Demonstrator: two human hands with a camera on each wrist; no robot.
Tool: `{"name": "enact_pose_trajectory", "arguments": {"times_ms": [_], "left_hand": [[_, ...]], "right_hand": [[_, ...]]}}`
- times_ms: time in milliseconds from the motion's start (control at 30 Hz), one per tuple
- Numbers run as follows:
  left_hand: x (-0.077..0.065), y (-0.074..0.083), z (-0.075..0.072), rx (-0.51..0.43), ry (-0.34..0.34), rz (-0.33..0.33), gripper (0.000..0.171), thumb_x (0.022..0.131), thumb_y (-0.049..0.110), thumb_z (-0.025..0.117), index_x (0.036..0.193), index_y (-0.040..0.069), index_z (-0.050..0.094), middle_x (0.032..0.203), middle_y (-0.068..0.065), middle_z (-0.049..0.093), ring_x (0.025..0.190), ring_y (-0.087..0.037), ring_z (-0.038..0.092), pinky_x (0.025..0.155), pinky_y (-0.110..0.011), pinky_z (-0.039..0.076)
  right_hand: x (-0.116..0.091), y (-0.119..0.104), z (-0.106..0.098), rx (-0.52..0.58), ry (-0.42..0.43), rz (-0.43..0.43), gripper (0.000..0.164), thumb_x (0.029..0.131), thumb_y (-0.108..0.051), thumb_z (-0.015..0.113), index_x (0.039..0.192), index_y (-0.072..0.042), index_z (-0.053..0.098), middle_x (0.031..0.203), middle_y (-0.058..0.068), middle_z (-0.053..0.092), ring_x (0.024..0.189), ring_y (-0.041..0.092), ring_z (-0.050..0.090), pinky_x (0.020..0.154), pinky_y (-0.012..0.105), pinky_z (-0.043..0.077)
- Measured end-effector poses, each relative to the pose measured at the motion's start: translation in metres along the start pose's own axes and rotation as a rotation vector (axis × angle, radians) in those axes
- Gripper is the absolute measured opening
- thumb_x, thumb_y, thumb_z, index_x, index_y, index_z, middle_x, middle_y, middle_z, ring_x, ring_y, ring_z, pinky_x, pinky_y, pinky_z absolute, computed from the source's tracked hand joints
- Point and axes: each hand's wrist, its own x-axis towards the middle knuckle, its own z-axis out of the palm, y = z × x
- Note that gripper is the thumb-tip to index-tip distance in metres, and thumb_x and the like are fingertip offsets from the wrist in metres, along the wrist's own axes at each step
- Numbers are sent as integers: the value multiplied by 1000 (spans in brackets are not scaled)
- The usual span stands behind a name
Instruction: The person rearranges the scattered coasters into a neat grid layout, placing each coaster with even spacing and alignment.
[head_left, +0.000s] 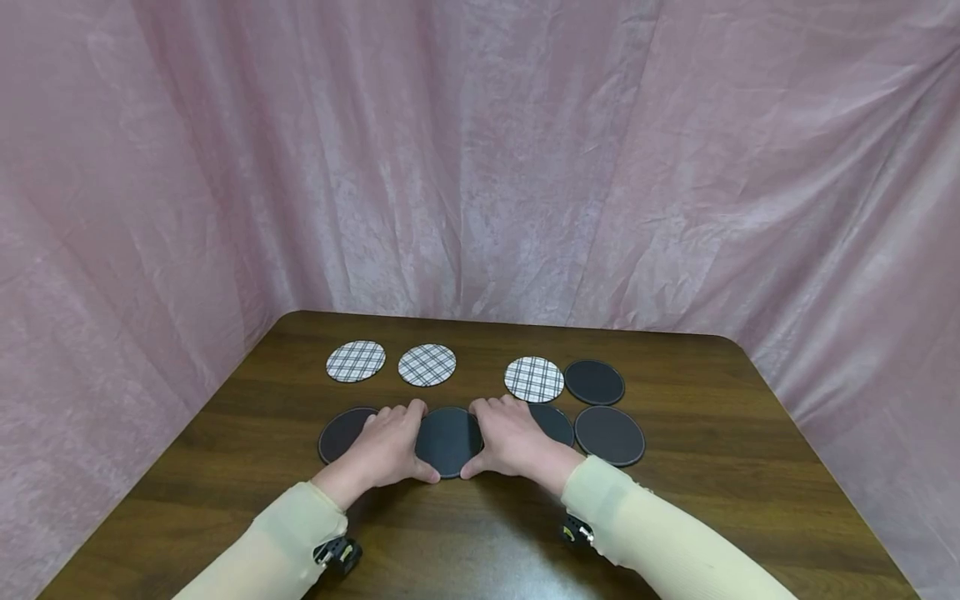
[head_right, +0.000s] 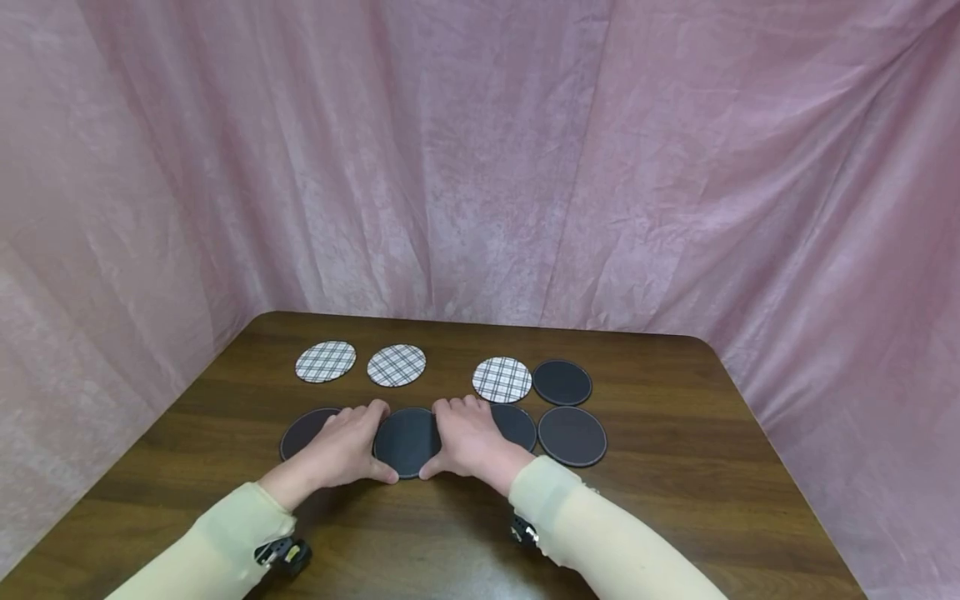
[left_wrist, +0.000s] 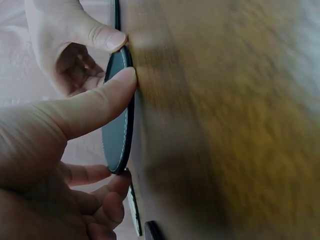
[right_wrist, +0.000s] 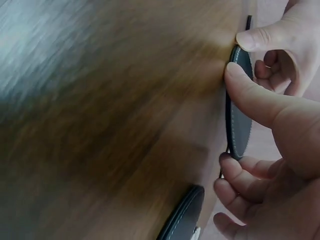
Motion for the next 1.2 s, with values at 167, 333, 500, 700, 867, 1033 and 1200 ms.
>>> {"name": "enact_pose_trajectory", "arguments": {"times_ms": [167,333,500,700,867,1033,1200], "left_hand": [[10,4,4,14,43,-3,96,68,41,109,138,1,57,116,-18,68,106,-36,60,96,-56,47],[20,8,8,14,58,1,98,69,40,108,142,-1,57,122,-21,67,111,-40,59,98,-57,47],[33,10,10,12,35,-2,101,72,40,107,149,-2,56,134,-24,66,122,-44,58,104,-60,45],[40,15,9,0,-14,1,100,75,41,105,150,-3,56,138,-23,65,128,-45,56,108,-61,43],[43,17,7,1,-33,-3,95,74,42,105,145,-1,59,131,-21,68,123,-42,59,105,-60,45],[48,15,7,-8,-57,-3,94,74,43,105,144,-1,61,128,-21,68,121,-42,60,106,-61,46],[60,-2,21,-37,-63,23,97,70,49,105,143,0,62,127,-19,69,120,-42,60,103,-64,45]], "right_hand": [[1,8,-1,-19,47,-6,92,72,-52,105,140,-4,65,124,14,72,111,32,60,103,52,48],[5,17,-3,-8,47,9,93,74,-51,104,142,-3,64,125,15,71,112,34,59,104,54,48],[8,29,-4,26,27,29,89,75,-50,104,141,-3,65,129,14,72,112,35,59,101,55,50],[8,38,-6,65,-14,52,88,77,-50,103,143,-4,66,131,12,72,117,34,59,105,55,48],[9,43,-7,42,-31,51,87,77,-52,101,143,-6,68,122,8,70,117,32,58,106,53,47],[9,45,-7,26,-47,42,85,78,-53,100,143,-7,69,119,6,69,117,31,59,107,53,47],[9,48,-8,37,-60,35,82,80,-51,100,142,-7,71,121,6,71,120,31,59,108,54,47]]}}
